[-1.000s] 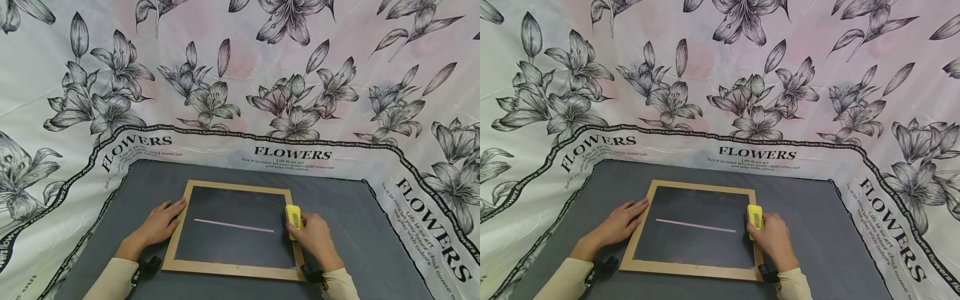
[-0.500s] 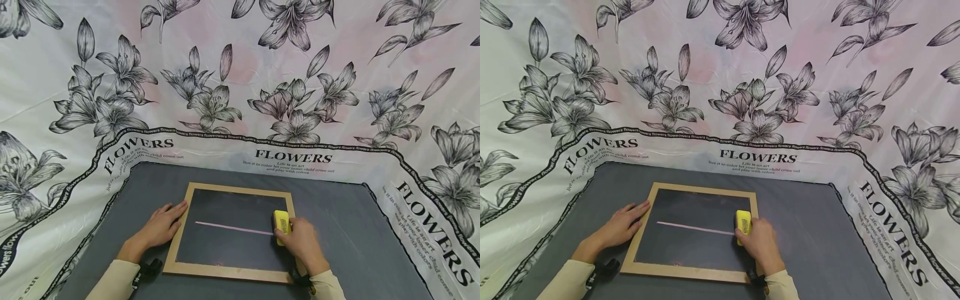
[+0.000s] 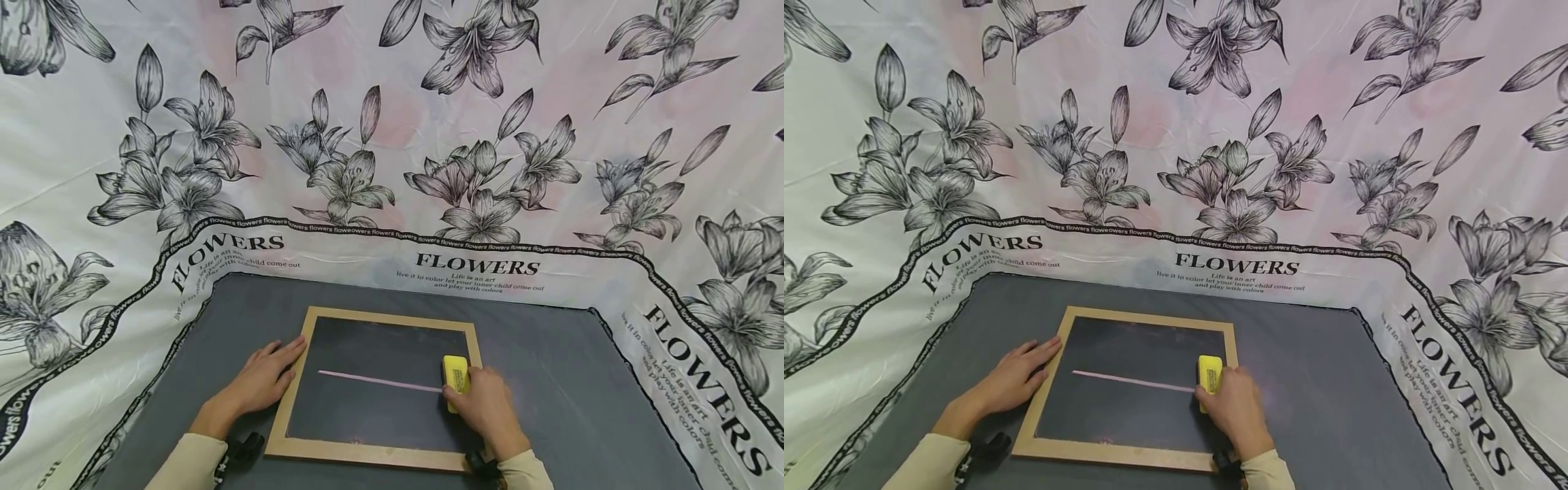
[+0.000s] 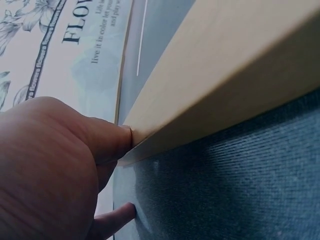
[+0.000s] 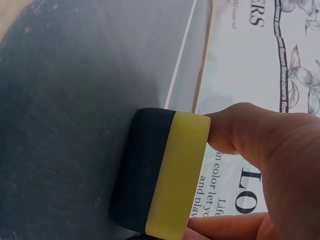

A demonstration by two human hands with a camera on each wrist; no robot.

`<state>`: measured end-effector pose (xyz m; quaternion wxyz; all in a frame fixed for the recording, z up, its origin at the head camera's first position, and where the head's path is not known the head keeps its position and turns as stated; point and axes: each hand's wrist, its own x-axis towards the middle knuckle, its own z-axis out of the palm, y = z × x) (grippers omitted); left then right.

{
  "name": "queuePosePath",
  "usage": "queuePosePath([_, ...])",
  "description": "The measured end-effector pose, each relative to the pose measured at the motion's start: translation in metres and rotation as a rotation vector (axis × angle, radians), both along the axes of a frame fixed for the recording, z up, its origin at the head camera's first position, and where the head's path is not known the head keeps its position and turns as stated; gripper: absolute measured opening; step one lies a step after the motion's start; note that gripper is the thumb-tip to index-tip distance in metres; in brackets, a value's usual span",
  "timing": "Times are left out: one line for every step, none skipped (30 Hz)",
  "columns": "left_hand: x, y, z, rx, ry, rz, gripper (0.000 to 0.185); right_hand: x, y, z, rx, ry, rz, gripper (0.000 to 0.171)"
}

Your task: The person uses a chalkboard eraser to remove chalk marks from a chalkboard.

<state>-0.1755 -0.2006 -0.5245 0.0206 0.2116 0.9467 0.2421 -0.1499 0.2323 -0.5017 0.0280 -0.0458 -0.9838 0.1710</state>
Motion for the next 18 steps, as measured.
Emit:
queuePosePath([0.000,0.000,0.000,0.001,0.002,0.001,0.057,0.000,-0.001,0.000,0.002,0.003,0.000,0.054])
queuePosePath([0.000,0.000,-0.001,0.000,0.004,0.001,0.057,0.001,-0.002,0.001,0.004,0.006,-0.002,0.054])
queuePosePath([0.000,0.000,-0.001,0.000,0.006,0.002,0.057,0.001,-0.003,0.001,0.009,0.013,0.001,0.053])
queuePosePath([0.000,0.000,-0.001,0.000,0.006,0.002,0.057,0.002,-0.004,0.001,0.010,0.011,-0.002,0.052])
queuePosePath([0.001,0.000,-0.002,0.000,0.006,0.002,0.057,0.002,-0.004,0.002,0.013,0.011,-0.002,0.052])
queuePosePath([0.001,0.000,-0.002,0.001,0.005,0.002,0.057,0.002,-0.004,0.002,0.015,0.012,-0.003,0.052])
queuePosePath([0.001,0.000,-0.002,0.000,0.005,0.003,0.057,0.002,-0.005,0.002,0.018,0.011,0.000,0.052])
queuePosePath([0.001,0.000,-0.002,0.001,0.005,0.002,0.057,0.002,-0.005,0.002,0.022,0.012,0.000,0.053])
queuePosePath([0.001,0.000,-0.002,0.002,0.004,0.002,0.057,0.002,-0.005,0.002,0.025,0.011,0.001,0.054])
queuePosePath([0.000,0.000,-0.002,0.003,0.005,0.002,0.057,0.001,-0.005,0.002,0.026,0.007,0.000,0.055])
queuePosePath([0.000,0.000,-0.002,0.003,0.004,0.002,0.057,0.001,-0.006,0.001,0.028,0.006,0.002,0.056])
queuePosePath([0.000,0.000,-0.002,0.002,0.003,0.002,0.057,0.001,-0.006,0.001,0.028,0.006,0.002,0.057])
queuePosePath([0.000,0.000,-0.003,0.001,0.002,0.002,0.057,0.001,-0.007,0.001,0.028,0.006,0.005,0.057])
queuePosePath([0.000,0.000,-0.003,0.001,0.001,0.002,0.057,0.001,-0.008,0.001,0.029,0.006,0.005,0.058])
queuePosePath([0.000,0.001,-0.003,-0.001,-0.001,0.002,0.058,0.001,-0.008,0.001,0.030,0.006,0.007,0.058])
queuePosePath([0.000,0.000,-0.004,-0.002,-0.002,0.002,0.058,0.001,-0.009,0.001,0.032,0.007,0.008,0.058])
queuePosePath([0.000,0.000,-0.004,-0.003,-0.004,0.003,0.058,0.001,-0.011,0.002,0.033,0.006,0.008,0.057])
queuePosePath([0.000,0.000,-0.004,-0.004,-0.004,0.003,0.058,0.001,-0.012,0.003,0.035,0.008,0.011,0.057])
